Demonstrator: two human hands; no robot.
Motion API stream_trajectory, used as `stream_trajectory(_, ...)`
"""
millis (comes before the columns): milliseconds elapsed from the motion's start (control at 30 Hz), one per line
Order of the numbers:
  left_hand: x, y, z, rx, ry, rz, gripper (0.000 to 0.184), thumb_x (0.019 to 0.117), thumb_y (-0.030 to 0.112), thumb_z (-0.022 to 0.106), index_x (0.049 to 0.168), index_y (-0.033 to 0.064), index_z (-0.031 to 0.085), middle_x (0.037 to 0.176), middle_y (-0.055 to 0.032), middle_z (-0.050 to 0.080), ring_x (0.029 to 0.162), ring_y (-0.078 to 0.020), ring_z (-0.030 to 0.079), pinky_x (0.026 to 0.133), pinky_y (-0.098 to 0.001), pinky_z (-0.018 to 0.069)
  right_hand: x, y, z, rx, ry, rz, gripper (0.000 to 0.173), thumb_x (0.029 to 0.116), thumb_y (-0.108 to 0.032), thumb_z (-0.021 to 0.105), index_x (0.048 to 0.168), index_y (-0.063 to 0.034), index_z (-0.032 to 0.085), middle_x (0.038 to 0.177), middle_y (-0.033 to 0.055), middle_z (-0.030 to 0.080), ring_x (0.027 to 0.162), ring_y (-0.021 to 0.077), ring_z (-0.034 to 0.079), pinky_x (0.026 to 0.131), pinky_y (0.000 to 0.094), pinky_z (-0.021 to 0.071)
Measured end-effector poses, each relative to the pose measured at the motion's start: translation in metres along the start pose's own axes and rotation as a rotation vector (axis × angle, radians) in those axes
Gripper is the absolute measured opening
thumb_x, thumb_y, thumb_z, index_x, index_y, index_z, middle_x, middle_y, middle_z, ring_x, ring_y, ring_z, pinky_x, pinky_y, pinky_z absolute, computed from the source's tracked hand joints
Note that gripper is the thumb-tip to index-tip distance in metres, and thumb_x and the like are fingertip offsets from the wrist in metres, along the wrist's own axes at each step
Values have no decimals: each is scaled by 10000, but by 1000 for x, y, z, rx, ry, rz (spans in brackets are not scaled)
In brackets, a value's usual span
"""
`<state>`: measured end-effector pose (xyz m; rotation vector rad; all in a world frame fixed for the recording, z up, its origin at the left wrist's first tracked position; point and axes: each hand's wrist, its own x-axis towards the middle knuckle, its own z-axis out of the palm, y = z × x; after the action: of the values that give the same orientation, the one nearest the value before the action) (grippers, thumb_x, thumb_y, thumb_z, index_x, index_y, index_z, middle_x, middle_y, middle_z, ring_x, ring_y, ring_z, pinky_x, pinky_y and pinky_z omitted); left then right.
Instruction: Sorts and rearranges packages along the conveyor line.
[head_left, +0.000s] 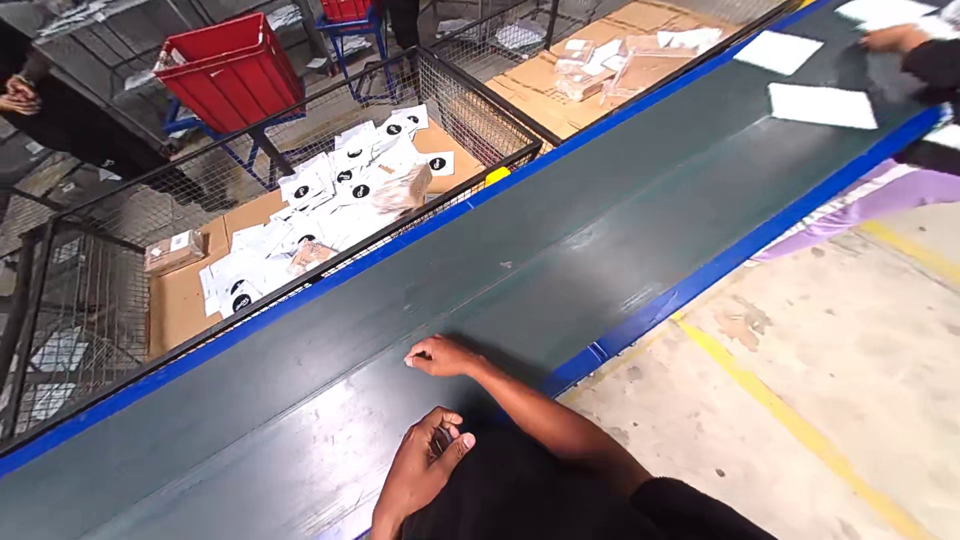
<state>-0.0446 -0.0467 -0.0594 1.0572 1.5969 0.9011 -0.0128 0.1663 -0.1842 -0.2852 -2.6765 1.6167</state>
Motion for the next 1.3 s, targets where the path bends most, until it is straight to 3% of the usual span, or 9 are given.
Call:
stream_trajectory(100,-5,-5,2,-31,73,23,368,967,363,706,1197,77,674,961,-25,727,746,-116,689,660,-317,608,-32,-18,28,142,-75,-21,299,1046,-281,570,1229,-97,719,1080,86,756,959,195,727,919,461,584)
stream_trajectory(167,-3,-4,4,-32,54,42,330,965,267,715,1186,26,669,967,-57,727,765,-138,700,679,-333,618,-64,-17,27,101,-60,-96,205,999,-181,643,1151,-80,735,977,99,750,888,223,720,850,489,586)
stream_trajectory(267,0,-1,5,-19,-33,39,313,971,175,699,1200,-29,636,969,-97,711,769,-160,695,695,-343,618,-109,-13,21,-54,40,-73,148,1006,-227,640,1069,-142,742,903,38,734,842,202,706,772,492,579)
stream_trajectory(367,8,3,7,9,-96,25,314,969,169,696,1196,-38,625,946,-100,703,758,-162,690,693,-336,615,-141,-11,11,-61,118,26,173,1017,-245,609,1087,-152,737,948,32,744,886,202,712,806,502,575)
stream_trajectory(467,16,11,7,48,-150,26,315,967,172,700,1197,-33,629,951,-96,701,760,-158,690,695,-331,615,-166,-9,9,116,309,120,186,1009,-205,607,1098,-97,730,989,64,747,913,199,718,860,479,578)
stream_trajectory(600,25,21,9,101,-233,52,320,973,214,703,1195,-8,643,958,-77,713,768,-148,698,696,-330,621,-182,-8,6,396,562,229,234,1039,-263,600,1086,-70,723,958,54,739,800,130,705,769,351,607)
stream_trajectory(700,25,21,10,127,-277,57,287,980,236,698,1154,10,667,939,-62,725,779,-144,704,708,-331,621,-186,-4,-6,408,637,296,252,1033,-296,603,1099,-84,720,980,47,735,809,127,706,772,350,609)
stream_trajectory(900,18,17,4,148,-281,36,240,986,235,689,1102,26,686,923,-55,731,789,-137,708,717,-328,620,-180,-3,-23,303,611,345,276,1032,-326,588,1114,-96,718,1011,49,732,864,129,703,832,361,591)
stream_trajectory(1300,12,13,5,106,-233,37,231,989,240,685,1089,32,691,934,-57,731,805,-144,712,731,-343,625,-160,-12,-2,206,371,277,275,1024,-328,601,1131,-98,707,1012,54,742,926,168,714,875,433,582)
